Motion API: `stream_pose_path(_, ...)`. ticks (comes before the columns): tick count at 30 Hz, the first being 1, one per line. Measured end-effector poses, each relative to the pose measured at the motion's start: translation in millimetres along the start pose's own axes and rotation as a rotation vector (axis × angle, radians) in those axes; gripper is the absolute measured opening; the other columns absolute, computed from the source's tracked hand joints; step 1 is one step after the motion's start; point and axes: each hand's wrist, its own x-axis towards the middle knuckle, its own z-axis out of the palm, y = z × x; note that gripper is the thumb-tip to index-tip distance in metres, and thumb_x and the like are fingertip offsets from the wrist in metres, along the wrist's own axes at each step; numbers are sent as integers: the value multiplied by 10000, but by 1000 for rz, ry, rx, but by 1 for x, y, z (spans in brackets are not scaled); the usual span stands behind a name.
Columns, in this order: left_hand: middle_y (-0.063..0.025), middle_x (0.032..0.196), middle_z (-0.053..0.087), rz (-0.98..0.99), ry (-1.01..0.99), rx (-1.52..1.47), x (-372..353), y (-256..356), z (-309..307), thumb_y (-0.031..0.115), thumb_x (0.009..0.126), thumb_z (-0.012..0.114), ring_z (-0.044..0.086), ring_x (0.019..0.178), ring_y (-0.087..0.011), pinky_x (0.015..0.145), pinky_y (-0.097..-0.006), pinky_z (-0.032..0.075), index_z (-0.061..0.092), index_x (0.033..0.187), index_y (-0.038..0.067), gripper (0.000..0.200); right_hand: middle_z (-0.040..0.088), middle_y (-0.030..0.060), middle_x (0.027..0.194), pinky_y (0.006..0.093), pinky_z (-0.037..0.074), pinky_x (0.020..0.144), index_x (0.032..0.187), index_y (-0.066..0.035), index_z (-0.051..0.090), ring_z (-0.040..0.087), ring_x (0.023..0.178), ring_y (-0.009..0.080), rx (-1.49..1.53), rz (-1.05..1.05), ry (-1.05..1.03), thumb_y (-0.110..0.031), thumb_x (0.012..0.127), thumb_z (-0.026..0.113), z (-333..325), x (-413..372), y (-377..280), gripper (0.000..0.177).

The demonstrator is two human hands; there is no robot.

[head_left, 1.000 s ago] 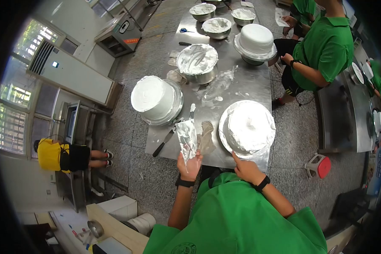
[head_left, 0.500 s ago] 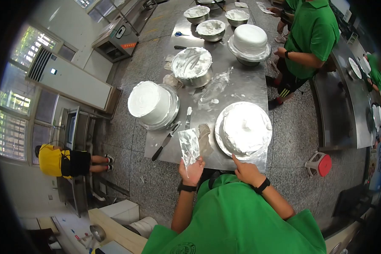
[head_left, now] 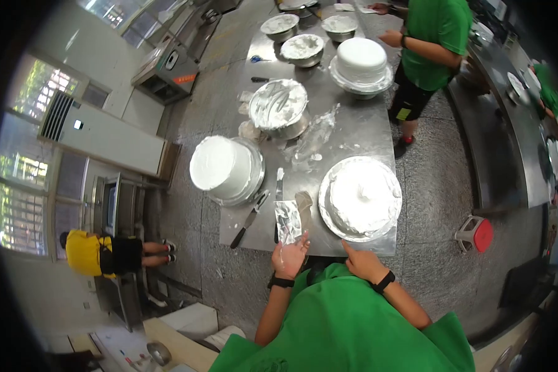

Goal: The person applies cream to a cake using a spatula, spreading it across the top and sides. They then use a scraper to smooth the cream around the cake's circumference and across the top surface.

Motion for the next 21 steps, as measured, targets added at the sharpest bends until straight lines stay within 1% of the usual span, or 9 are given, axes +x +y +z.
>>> stream_pose_path(8,-245,1469,347,-248,-178,-14,113,32,10,353,976,460,318,1388,-414,1112,-532,310,325,1450,38,586,662,215,785,524,497,663,1412,-78,433,631,703,413,15,195,149,-173,880,546,-18,-12,-28,552)
stream_pose_path(10,-256,1497,309,-261,-184,31,150,36,0,368,1002,436,369,1362,-415,1105,-529,351,264,1478,23,612,662,212,788,521,496,665,1399,-76,448,633,708,408,5,212,177,-172,883,546,-13,-12,-32,533)
stream_pose_path(12,-250,1502,300,-311,146,313,184,38,-15,429,1007,443,422,1326,-412,1052,-502,433,237,1479,20,658,662,209,790,518,496,666,1385,-74,464,635,712,404,-4,229,205,-171,886,546,-7,-12,-38,515)
stream_pose_path(13,-224,1491,333,-301,213,461,196,39,-27,459,1001,469,521,1229,-398,964,-458,505,235,1473,18,687,663,203,794,513,495,664,1382,-75,467,636,717,400,5,226,196,-166,890,544,-4,-10,-42,506)
stream_pose_path(14,-224,1491,333,-307,205,447,207,41,-40,459,1001,469,521,1229,-398,964,-458,505,235,1473,18,687,664,197,797,507,494,663,1378,-77,470,637,722,396,11,222,183,-161,895,541,-2,-8,-44,496)
stream_pose_path(16,-195,1438,404,-167,191,769,221,44,-68,456,994,490,597,1126,-355,912,-419,528,268,1467,32,673,665,207,818,513,498,673,1382,-78,462,640,738,400,11,217,192,-171,901,533,3,-1,-47,496)
stream_pose_path(17,-195,1438,404,-170,200,751,214,43,-78,456,994,490,597,1126,-355,912,-419,528,268,1467,32,673,667,216,840,518,503,683,1387,-78,453,643,755,405,30,204,203,-182,907,525,6,1,-49,496)
stream_pose_path(20,-107,1156,626,58,194,1012,178,59,-66,273,987,526,628,911,-179,733,-329,519,520,1299,15,405,662,223,829,525,500,687,1385,-77,453,637,749,414,79,196,224,-169,908,531,11,12,-52,492)
stream_pose_path(21,-89,1024,645,158,208,1000,169,60,-74,168,959,538,613,840,-174,698,-329,500,599,1192,21,283,662,223,829,525,500,687,1385,-77,453,637,749,414,76,189,216,-169,908,531,8,18,-58,492)
